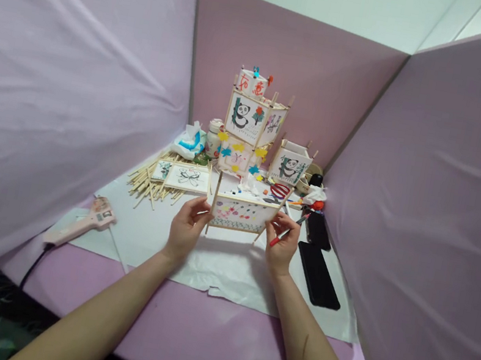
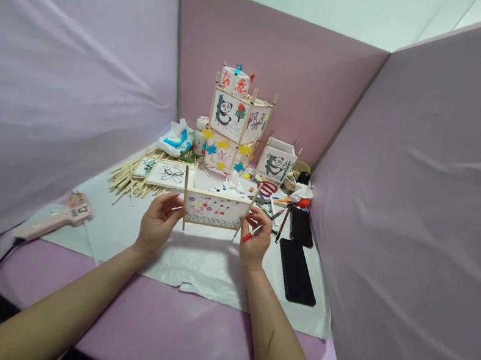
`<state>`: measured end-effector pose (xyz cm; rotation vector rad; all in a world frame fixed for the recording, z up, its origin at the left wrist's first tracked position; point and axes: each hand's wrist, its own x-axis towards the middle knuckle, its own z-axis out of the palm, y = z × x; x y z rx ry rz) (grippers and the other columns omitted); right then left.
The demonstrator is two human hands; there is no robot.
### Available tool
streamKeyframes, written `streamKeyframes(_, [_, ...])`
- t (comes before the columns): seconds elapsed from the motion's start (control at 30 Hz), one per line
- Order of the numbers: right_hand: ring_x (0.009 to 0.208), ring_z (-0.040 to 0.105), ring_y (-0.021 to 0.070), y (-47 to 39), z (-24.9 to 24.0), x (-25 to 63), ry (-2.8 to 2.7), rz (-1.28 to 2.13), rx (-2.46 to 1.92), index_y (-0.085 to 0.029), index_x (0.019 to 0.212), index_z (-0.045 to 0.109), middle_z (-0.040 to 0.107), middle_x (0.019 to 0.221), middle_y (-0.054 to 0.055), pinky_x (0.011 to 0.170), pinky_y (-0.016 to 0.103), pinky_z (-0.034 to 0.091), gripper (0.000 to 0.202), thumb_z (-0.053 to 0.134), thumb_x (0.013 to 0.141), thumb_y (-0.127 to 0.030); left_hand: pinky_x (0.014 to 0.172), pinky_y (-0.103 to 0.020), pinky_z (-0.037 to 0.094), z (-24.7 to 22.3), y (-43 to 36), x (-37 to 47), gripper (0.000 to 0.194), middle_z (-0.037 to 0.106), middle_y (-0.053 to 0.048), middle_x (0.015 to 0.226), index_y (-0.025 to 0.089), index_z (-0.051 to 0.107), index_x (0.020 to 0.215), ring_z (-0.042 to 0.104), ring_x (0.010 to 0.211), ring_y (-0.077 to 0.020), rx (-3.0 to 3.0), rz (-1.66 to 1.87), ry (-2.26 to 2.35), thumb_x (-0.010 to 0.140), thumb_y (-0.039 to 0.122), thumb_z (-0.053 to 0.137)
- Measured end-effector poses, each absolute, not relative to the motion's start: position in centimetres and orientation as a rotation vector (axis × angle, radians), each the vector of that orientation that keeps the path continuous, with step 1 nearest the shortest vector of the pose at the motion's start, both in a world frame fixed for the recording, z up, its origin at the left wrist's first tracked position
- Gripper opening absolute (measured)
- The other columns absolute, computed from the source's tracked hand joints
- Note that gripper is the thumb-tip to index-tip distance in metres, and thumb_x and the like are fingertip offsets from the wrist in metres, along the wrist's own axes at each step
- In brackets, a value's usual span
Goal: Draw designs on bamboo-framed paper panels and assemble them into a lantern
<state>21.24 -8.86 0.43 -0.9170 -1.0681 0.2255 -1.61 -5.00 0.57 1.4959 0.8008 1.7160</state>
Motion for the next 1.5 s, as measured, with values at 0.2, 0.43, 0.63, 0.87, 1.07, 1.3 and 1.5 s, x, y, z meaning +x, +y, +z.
streamKeyframes(0.2, [0.092,0.067,0.0185,-8.2,-0.9,21.7,-1.111,0.306,-1.052,-0.023,0.102,0.054,0.067,0.104,0.005,0.086,0.043,0.060,0.030,0.073,0.081,-0.033,0.087,-0.037,0.059,0.0,-4.3,-2.1,0.041,0.069,-0.004,0.101,0.021,0.061,0.121,0.067,0.095,-0.0194,1.666,1.408,1.026,0.081,0.030,0.064])
streamKeyframes(0.43, [0.089,0.066,0.0191,-8.0,-1.5,21.9,-1.166,0.383,-1.192,-0.022,0.098,0.054,0.067,0.095,0.004,0.086,0.041,0.057,0.027,0.067,0.081,-0.037,0.075,-0.033,0.056,0.4,-4.4,-2.4,0.025,0.073,-0.004,0.094,0.020,0.066,0.100,0.068,0.087,-0.0216,1.735,1.223,1.080,0.078,0.030,0.063])
streamKeyframes(0.63, [0.087,0.066,0.0196,-8.2,-1.2,21.8,-1.156,0.357,-1.207,-0.022,0.097,0.055,0.068,0.093,0.004,0.084,0.039,0.055,0.025,0.066,0.080,-0.036,0.076,-0.030,0.052,0.3,-4.5,-2.4,0.029,0.072,-0.002,0.088,0.020,0.065,0.105,0.066,0.080,-0.0185,1.711,1.225,1.105,0.078,0.030,0.062])
streamKeyframes(0.87, [0.085,0.066,0.0191,-8.6,-0.7,21.5,-1.160,0.351,-1.213,-0.021,0.097,0.055,0.067,0.094,0.005,0.084,0.039,0.055,0.027,0.066,0.081,-0.040,0.075,-0.031,0.052,0.5,-4.6,-2.3,0.032,0.069,-0.001,0.079,0.018,0.065,0.104,0.067,0.076,-0.0187,1.653,1.235,1.105,0.076,0.033,0.063])
streamKeyframes(1.07, [0.083,0.066,0.0190,-8.7,-0.6,21.3,-1.153,0.329,-1.239,-0.021,0.097,0.054,0.067,0.093,0.005,0.081,0.038,0.055,0.027,0.065,0.082,-0.040,0.073,-0.031,0.052,0.1,-4.5,-2.3,0.032,0.069,-0.001,0.078,0.018,0.064,0.106,0.068,0.075,-0.0188,1.645,1.233,1.061,0.077,0.032,0.063])
streamKeyframes(1.3, [0.084,0.065,0.0188,-8.6,-0.9,21.4,-1.181,0.301,-1.266,-0.022,0.098,0.053,0.067,0.093,0.005,0.082,0.037,0.055,0.028,0.063,0.083,-0.043,0.073,-0.031,0.053,-0.2,-4.4,-2.4,0.029,0.070,-0.002,0.082,0.019,0.064,0.105,0.069,0.078,-0.0198,1.672,1.229,1.057,0.081,0.035,0.064])
streamKeyframes(1.5, [0.080,0.063,0.0184,-8.6,-1.0,21.4,-1.192,0.296,-1.292,-0.022,0.100,0.053,0.066,0.093,0.004,0.077,0.035,0.053,0.025,0.059,0.083,-0.039,0.070,-0.030,0.051,-0.4,-4.4,-2.5,0.032,0.067,-0.001,0.074,0.019,0.065,0.101,0.066,0.070,-0.0186,1.714,1.213,1.123,0.086,0.046,0.060])
